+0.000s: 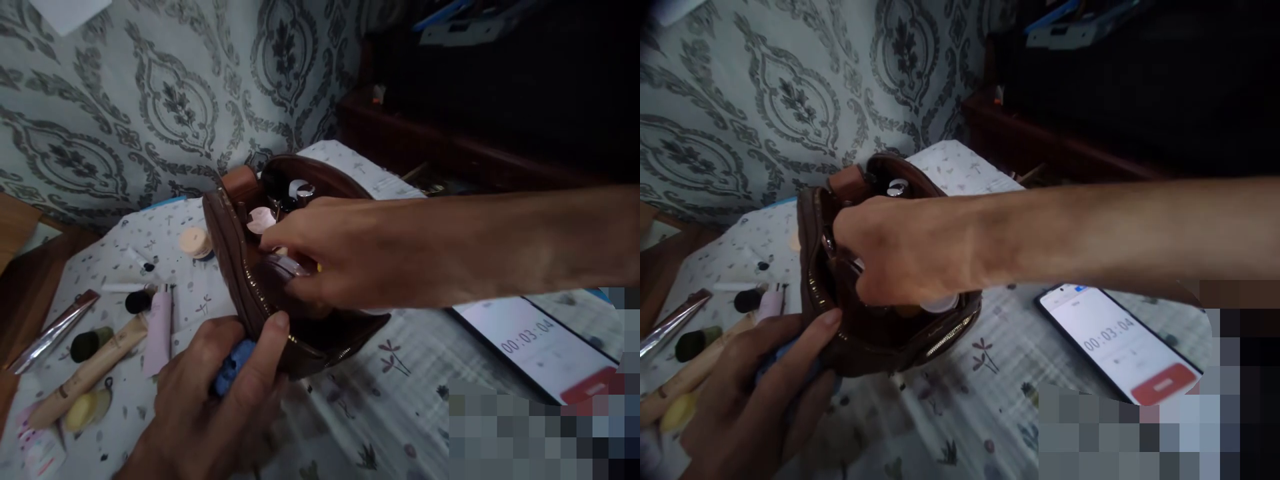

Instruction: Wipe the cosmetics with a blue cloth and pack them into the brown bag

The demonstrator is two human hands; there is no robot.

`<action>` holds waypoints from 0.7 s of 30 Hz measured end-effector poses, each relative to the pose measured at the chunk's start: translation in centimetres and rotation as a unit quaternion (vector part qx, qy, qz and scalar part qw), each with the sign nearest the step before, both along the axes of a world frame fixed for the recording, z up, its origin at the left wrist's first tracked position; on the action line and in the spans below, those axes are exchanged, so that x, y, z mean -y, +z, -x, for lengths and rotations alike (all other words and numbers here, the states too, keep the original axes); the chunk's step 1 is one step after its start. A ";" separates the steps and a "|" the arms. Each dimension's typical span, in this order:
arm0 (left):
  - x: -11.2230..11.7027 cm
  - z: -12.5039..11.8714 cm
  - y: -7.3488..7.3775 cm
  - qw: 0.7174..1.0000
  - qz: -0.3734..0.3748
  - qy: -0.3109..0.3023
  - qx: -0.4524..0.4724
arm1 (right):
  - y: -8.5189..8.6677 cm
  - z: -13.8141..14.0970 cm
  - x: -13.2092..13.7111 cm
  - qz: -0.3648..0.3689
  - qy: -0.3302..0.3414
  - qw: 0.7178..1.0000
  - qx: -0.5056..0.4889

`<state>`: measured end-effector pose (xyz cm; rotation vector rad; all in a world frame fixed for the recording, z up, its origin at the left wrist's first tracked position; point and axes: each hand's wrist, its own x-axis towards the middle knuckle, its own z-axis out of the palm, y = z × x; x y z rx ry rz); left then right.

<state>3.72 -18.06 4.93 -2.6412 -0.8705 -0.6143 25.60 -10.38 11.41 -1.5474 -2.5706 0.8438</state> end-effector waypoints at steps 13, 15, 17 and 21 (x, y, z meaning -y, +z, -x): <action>-0.1 -1.3 0.4 0.999 -0.036 0.013 0.004 | -0.8 1.0 0.6 0.063 0.074 0.995 0.034; -0.2 -1.4 0.5 0.999 -0.036 0.014 0.000 | -0.9 1.2 0.7 0.085 0.090 0.990 0.064; -0.2 -1.4 0.5 0.999 -0.034 0.013 0.001 | -0.8 1.3 0.6 0.081 0.122 0.984 0.097; -0.3 -1.4 0.5 0.999 -0.034 0.013 0.002 | -0.6 1.5 0.5 0.052 0.191 0.972 0.127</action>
